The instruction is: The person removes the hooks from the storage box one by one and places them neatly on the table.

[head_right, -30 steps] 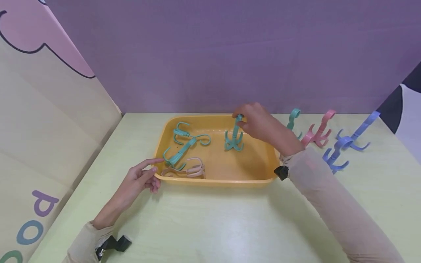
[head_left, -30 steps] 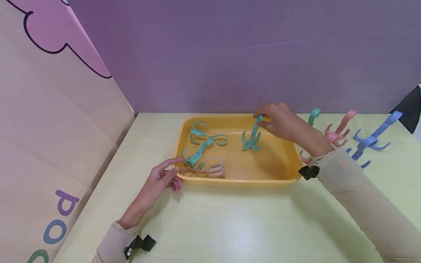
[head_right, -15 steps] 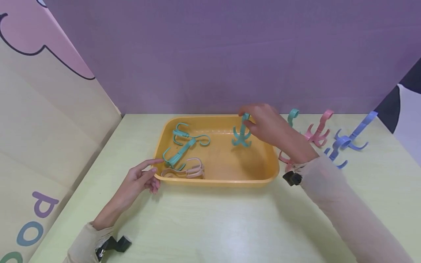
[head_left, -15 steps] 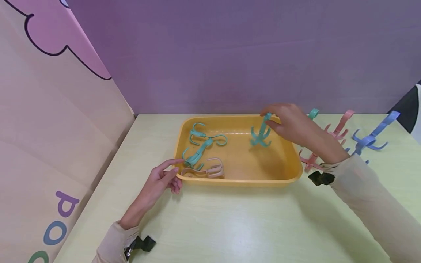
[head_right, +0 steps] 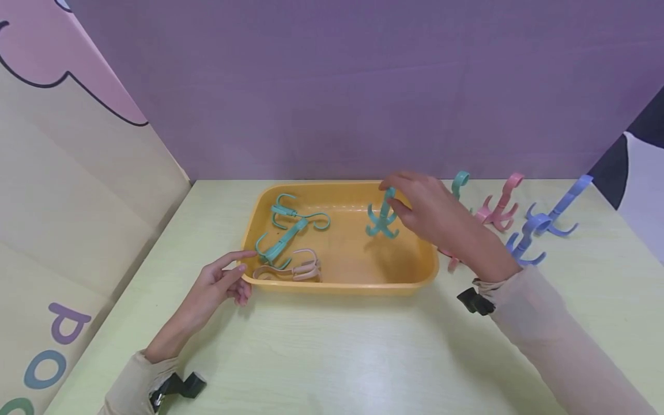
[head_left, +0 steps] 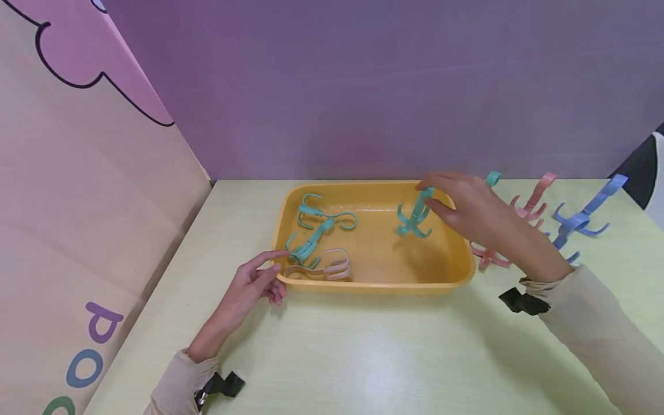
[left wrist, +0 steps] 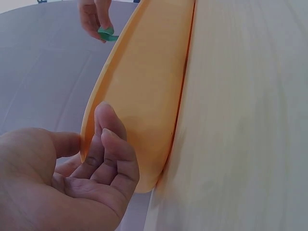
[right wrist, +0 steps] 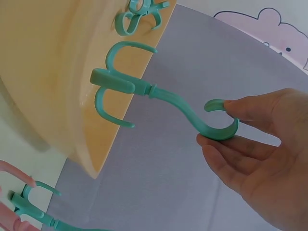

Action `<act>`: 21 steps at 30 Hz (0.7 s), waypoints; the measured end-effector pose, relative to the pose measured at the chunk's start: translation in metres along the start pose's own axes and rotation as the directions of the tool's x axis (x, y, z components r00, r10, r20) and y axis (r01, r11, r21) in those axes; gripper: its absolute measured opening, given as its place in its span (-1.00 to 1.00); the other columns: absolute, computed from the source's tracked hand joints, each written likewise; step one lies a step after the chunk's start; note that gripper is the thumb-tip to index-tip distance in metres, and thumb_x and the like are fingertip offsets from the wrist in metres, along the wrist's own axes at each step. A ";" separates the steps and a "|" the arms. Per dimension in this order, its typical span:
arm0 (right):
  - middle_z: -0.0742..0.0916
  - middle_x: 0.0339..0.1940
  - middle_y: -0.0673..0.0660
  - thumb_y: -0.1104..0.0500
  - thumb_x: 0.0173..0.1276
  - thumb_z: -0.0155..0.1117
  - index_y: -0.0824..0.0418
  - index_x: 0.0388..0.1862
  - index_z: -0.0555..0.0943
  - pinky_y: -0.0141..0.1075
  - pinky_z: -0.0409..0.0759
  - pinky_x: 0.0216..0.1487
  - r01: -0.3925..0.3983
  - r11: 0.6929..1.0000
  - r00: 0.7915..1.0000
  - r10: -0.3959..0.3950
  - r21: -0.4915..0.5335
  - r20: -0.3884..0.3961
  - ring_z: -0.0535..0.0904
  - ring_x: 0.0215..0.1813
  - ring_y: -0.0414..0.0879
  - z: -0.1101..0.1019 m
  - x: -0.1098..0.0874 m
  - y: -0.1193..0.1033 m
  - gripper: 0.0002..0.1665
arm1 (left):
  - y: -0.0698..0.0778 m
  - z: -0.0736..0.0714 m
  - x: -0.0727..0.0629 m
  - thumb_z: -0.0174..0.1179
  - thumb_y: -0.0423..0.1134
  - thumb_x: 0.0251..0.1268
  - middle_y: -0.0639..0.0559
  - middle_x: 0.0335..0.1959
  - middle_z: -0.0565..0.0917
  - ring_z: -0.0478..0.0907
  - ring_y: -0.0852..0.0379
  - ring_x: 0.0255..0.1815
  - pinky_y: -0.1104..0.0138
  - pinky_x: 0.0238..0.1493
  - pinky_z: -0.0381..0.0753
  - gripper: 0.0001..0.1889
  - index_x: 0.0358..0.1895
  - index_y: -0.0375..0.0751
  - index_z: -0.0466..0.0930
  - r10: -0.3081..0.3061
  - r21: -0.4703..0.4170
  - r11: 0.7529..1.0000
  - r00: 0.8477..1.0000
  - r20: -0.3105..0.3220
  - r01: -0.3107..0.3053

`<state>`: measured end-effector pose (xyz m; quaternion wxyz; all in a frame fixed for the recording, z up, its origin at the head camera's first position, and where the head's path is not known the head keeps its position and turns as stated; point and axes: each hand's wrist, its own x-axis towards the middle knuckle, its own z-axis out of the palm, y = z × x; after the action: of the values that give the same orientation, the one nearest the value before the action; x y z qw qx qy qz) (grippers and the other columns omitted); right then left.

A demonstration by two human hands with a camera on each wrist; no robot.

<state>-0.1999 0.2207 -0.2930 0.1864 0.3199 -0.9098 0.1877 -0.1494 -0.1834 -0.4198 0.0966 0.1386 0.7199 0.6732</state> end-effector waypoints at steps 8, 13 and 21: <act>0.72 0.05 0.17 0.40 0.26 0.39 0.24 0.06 0.64 0.06 0.63 0.00 0.019 1.000 0.998 -0.018 0.003 -0.065 0.64 0.10 0.16 -0.006 -0.012 -0.005 -0.62 | 0.001 0.000 -0.001 0.01 -0.23 0.58 -0.09 -0.55 0.67 0.61 0.06 -0.58 0.26 -0.47 0.66 -0.61 0.36 -0.24 0.41 -0.002 0.000 1.000 1.000 0.001 0.002; 0.71 0.07 0.16 0.39 0.22 0.44 0.22 0.10 0.63 0.00 0.63 -0.05 0.041 0.999 0.991 -0.044 -0.019 -0.129 0.66 0.05 0.13 -0.009 -0.021 -0.008 -0.55 | 0.001 -0.001 -0.001 0.02 -0.22 0.58 -0.10 -0.55 0.67 0.61 0.05 -0.59 0.27 -0.46 0.67 -0.61 0.36 -0.22 0.42 -0.007 0.002 1.000 1.000 -0.004 0.007; 0.71 0.09 0.15 0.46 0.14 0.45 0.27 0.12 0.64 -0.61 0.39 0.07 0.065 0.998 0.970 -0.065 -0.011 -0.234 0.67 -0.07 0.04 -0.018 -0.035 -0.017 -0.48 | 0.000 -0.002 -0.001 0.03 -0.21 0.57 -0.12 -0.54 0.67 0.62 0.04 -0.57 0.26 -0.44 0.68 -0.61 0.35 -0.22 0.42 -0.009 0.007 1.000 1.000 -0.004 0.009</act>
<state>-0.1596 0.2351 -0.2895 0.2988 0.3249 -0.8708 0.2164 -0.1490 -0.1861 -0.4202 0.0977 0.1346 0.7232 0.6704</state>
